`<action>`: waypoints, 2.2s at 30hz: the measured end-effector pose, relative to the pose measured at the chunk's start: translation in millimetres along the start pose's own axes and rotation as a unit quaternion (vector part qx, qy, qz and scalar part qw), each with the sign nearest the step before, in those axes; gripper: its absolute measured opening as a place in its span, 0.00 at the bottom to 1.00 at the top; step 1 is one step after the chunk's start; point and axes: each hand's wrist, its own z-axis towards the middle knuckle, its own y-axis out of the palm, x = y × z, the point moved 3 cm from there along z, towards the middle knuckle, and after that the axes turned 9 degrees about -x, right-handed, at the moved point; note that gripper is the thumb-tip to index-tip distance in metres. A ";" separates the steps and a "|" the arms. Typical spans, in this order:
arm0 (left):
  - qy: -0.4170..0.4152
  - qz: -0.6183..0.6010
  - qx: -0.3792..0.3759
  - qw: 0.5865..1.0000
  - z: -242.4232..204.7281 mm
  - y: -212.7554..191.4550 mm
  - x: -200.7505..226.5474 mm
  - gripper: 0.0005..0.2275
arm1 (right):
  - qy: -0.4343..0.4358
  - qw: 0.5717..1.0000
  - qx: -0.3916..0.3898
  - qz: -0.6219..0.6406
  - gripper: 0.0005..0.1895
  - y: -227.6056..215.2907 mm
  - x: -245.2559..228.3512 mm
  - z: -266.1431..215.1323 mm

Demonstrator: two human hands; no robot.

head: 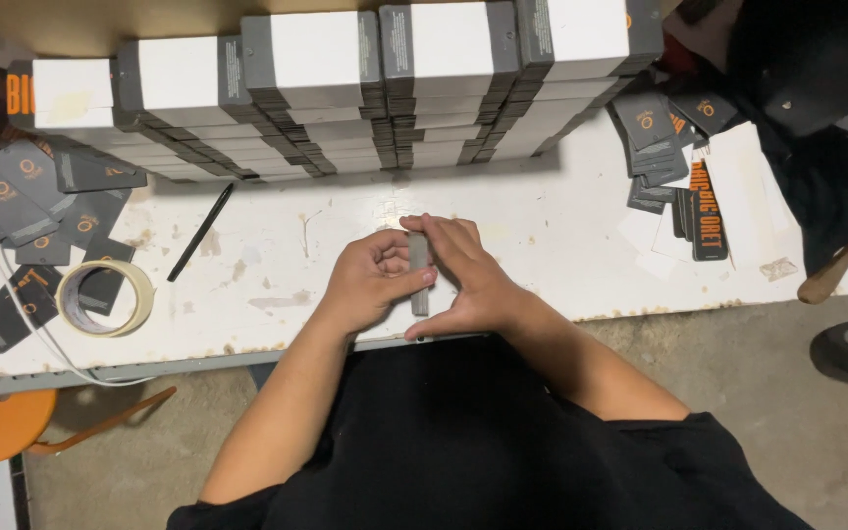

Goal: The person repeatedly picks up small black cards with orange text from a table, aligns them, and stacks them into neat piles. The person also handles larger white boxes stacked in the background.

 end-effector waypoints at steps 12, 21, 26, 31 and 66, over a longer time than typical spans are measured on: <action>0.059 -0.156 0.014 0.986 4.1 -6.5 -15.9 0.21 | 0.200 0.875 0.297 -0.326 0.10 -112.0 33.8 -46.5; 0.037 -0.121 0.016 0.992 4.7 -5.3 -19.1 0.22 | 0.332 0.807 0.302 -0.383 0.21 -158.9 54.9 -55.6; 0.040 -0.126 0.026 0.991 4.5 -4.2 -15.2 0.22 | 0.328 0.777 0.318 -0.433 0.14 -157.1 65.8 -60.8; 0.033 -0.127 0.022 0.991 4.3 -3.8 -14.5 0.22 | 0.305 0.776 0.348 -0.428 0.13 -156.2 74.2 -71.5; 0.028 -0.096 0.021 0.995 5.5 -2.0 -17.9 0.19 | 0.179 0.916 0.318 0.169 0.37 -158.6 56.6 -93.7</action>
